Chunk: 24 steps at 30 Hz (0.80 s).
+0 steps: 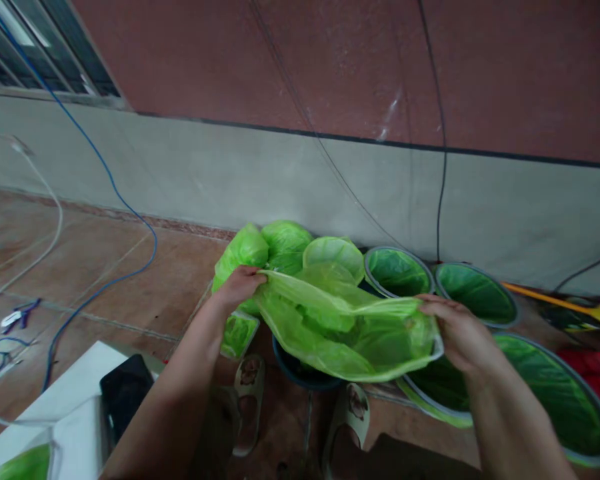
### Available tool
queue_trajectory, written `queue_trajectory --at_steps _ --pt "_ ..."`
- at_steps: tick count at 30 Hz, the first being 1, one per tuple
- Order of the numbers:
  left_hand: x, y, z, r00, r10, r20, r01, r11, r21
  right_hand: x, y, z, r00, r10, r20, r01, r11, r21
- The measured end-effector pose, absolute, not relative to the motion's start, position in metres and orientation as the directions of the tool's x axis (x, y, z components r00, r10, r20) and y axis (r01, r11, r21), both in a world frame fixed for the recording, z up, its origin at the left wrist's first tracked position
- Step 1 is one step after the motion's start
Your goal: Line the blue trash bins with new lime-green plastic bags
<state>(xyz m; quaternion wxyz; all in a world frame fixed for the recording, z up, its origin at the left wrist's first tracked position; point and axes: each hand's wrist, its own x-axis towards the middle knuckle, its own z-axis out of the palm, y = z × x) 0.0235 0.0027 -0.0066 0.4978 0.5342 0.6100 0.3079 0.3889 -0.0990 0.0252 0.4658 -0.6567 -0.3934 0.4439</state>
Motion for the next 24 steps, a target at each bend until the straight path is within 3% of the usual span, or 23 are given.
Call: queue_trajectory --at_steps 3,6,8,11,14,16,21,24 --pt "0.015 -0.002 -0.009 0.125 0.939 -0.319 0.413 0.243 0.878 0.387 -0.104 0.024 0.040 0.925 -0.379 0.069 -0.381 -0.922" --pt "0.012 -0.004 -0.009 0.157 0.918 -0.365 0.556 0.224 0.801 0.379 -0.108 0.024 -0.248 0.876 -0.413 0.230 -0.361 -0.904" --pt "0.012 -0.004 -0.011 0.181 0.903 -0.389 0.656 0.184 0.732 0.372 -0.107 0.018 -0.312 0.843 -0.438 0.297 -0.351 -0.888" --pt "0.012 0.001 -0.022 0.189 0.909 -0.372 0.832 0.053 0.553 0.369 -0.098 -0.004 -0.273 0.838 -0.473 0.307 -0.390 -0.868" --pt "0.011 0.007 -0.038 0.116 0.924 -0.365 0.964 -0.017 0.264 0.379 -0.088 -0.036 -0.081 0.857 -0.509 0.353 -0.453 -0.819" --pt "0.011 0.010 -0.048 0.066 0.923 -0.379 0.988 -0.008 0.151 0.391 -0.084 -0.055 0.082 0.851 -0.519 0.434 -0.499 -0.750" --pt "0.024 0.010 -0.063 0.052 0.920 -0.389 0.992 -0.005 0.122 0.412 -0.076 -0.080 0.178 0.906 -0.383 0.718 -0.386 -0.580" --pt "0.036 0.007 -0.067 0.079 0.923 -0.377 0.991 -0.032 0.130 0.415 -0.072 -0.083 0.221 0.926 -0.305 0.805 -0.350 -0.480"
